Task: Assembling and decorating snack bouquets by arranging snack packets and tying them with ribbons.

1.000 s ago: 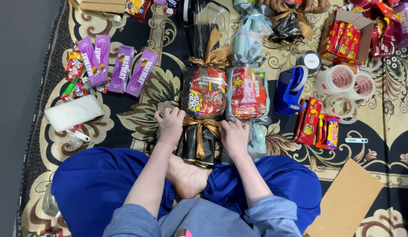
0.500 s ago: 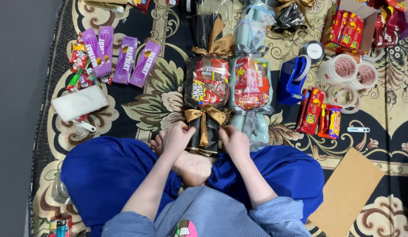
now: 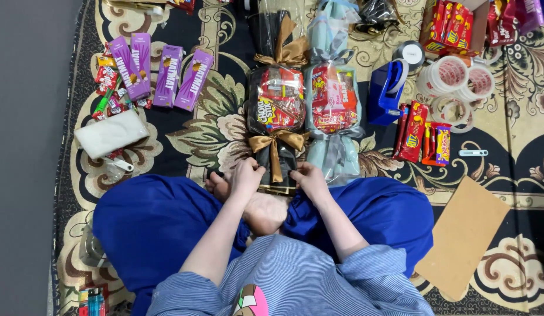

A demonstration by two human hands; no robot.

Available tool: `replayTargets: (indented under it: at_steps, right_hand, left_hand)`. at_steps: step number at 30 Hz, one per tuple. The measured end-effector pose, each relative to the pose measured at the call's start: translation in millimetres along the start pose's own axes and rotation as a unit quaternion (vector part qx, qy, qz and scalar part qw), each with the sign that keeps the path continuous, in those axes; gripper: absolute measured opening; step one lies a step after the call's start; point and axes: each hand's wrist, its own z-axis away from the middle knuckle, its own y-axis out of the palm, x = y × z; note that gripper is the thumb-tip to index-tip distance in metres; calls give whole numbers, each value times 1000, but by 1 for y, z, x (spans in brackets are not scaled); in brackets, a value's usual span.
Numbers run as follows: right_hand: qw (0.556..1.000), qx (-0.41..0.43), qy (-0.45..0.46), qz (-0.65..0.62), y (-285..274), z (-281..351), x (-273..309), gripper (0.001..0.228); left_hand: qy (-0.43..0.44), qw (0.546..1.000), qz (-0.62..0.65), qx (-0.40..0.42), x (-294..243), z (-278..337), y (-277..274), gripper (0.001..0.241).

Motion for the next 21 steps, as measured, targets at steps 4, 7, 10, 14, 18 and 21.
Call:
replayTargets:
  at_steps: [4,7,10,14,18,21]
  right_hand:
    - [999,-37,-6,20,-12,17,19,25]
    - [999,-34,-12,20,-10,17,16,24]
    - [999,-31,-12,-1,-7,8,2,22]
    - [995,5,-20,101,-8,22,19,46]
    - [972,17,-39,232,-3,63,80,71]
    - [959,-18,-90,269,2,92,105,67]
  left_hand:
    - [16,981,193,22,71,-57,68,25]
    - [2,954,294,60,89,-68,80,36]
    - [-27,945,309,107,65,-49,70,55]
    - [53,984,135,102,31,-14,35,52]
    - [55,992,22,110,10,10,12,52]
    - [49,993,30,107,5,17,3,47]
